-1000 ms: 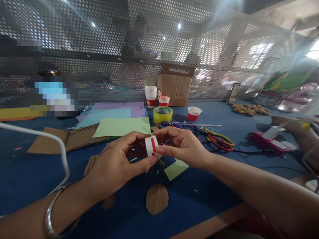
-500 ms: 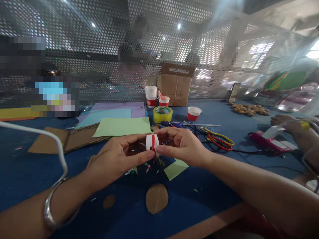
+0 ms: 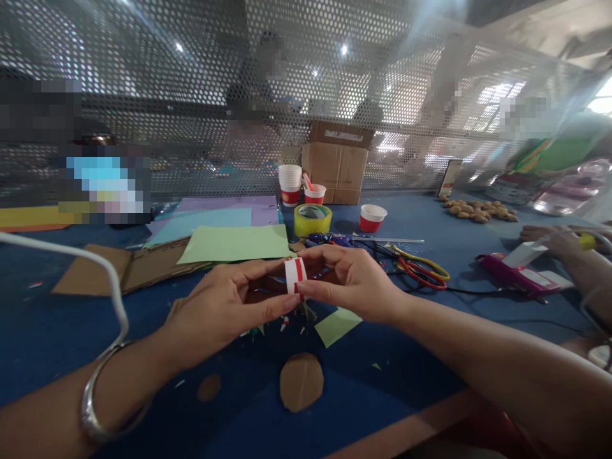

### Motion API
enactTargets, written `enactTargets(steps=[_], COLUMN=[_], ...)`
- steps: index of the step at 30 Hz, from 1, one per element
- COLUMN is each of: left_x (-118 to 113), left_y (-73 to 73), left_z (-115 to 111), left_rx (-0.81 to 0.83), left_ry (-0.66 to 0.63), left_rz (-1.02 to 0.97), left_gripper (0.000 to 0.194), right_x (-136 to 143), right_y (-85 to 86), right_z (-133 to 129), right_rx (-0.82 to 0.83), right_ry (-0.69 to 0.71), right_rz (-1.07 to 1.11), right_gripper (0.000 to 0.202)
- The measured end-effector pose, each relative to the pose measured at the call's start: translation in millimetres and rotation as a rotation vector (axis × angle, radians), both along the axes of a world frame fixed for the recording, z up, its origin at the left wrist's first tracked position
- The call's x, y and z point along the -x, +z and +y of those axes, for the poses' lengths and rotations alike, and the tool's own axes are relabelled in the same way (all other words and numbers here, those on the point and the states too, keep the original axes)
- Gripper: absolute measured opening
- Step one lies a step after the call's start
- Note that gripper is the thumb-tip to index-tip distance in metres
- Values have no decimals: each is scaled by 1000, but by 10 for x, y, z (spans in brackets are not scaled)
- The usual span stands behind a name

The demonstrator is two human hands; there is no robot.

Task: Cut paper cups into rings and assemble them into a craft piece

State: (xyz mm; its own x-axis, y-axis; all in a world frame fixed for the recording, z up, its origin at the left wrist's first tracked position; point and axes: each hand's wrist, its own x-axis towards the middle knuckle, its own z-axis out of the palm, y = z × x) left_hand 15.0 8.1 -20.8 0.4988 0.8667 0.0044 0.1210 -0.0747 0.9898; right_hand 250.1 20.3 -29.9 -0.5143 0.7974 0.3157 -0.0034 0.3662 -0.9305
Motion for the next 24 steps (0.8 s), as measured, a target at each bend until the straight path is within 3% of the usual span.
enactTargets(steps=[9, 15, 18, 20, 24], left_x=[-61, -89, -99, -102, -103], left_y=[0, -31, -18, 0, -5], left_z=[12, -34, -71, -87, -79], left_rx=[-13, -71, 25, 53, 98], left_ry=[80, 195, 107, 72, 152], left_rz=[30, 111, -21, -104, -173], left_gripper=[51, 55, 55, 45, 35], right_x=[20, 39, 32, 23, 5], right_y=[-23, -108, -112, -105, -88], right_z=[47, 30, 2, -11, -21], right_rx=[-66, -44, -178, -282, -435], right_ry=[-51, -13, -51, -81, -108], right_rz=[-70, -16, -41, -79, -162], right_gripper=[35, 54, 55, 52, 48])
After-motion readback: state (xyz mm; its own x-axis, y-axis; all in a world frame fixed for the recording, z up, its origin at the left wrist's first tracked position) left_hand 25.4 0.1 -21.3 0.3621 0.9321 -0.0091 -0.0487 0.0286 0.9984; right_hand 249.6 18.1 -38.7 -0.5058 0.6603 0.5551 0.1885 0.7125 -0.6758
